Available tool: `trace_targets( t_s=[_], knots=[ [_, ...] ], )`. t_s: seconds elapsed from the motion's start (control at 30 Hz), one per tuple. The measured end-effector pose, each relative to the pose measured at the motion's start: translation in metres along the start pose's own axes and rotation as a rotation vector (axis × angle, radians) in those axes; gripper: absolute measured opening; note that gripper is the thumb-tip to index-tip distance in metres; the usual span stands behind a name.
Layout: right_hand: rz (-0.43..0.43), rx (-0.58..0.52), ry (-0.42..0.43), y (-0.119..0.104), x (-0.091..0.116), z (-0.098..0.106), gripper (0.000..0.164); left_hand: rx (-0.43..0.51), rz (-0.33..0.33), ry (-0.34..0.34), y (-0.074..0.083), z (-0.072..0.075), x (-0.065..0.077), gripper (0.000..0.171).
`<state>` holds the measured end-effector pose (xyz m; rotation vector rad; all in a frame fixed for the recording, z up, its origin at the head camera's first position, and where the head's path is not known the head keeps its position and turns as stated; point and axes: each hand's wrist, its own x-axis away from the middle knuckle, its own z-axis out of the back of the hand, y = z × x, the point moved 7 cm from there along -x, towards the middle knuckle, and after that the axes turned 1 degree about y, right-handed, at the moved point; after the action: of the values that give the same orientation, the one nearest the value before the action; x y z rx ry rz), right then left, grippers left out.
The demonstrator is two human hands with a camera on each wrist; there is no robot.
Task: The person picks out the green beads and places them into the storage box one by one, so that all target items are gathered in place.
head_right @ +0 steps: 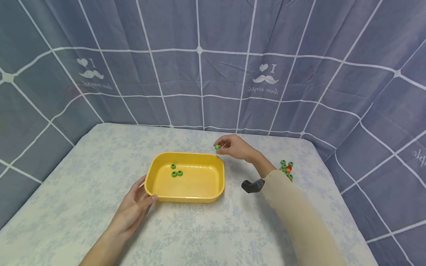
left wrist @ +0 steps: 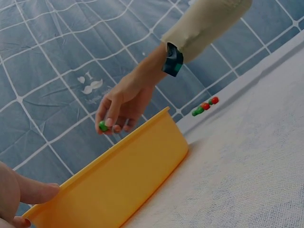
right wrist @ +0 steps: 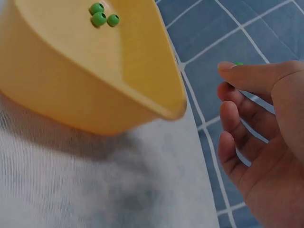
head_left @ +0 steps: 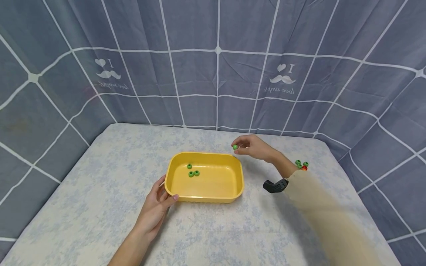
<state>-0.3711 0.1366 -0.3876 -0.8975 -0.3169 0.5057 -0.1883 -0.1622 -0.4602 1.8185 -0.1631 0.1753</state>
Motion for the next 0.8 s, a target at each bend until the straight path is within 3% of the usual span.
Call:
trace_targets(
  t_s=[0.33, 0.8],
  knots=[
    [0.077, 0.011, -0.064, -0.027, -0.025, -0.036, 0.024, -0.018, 0.031, 0.016, -0.003, 0.003, 0.001, 0.091],
    [0.201, 0.019, -0.155, -0.065, -0.052, -0.080, 0.027, -0.001, 0.005, -0.007, -0.001, 0.001, -0.001, 0.092]
  ],
)
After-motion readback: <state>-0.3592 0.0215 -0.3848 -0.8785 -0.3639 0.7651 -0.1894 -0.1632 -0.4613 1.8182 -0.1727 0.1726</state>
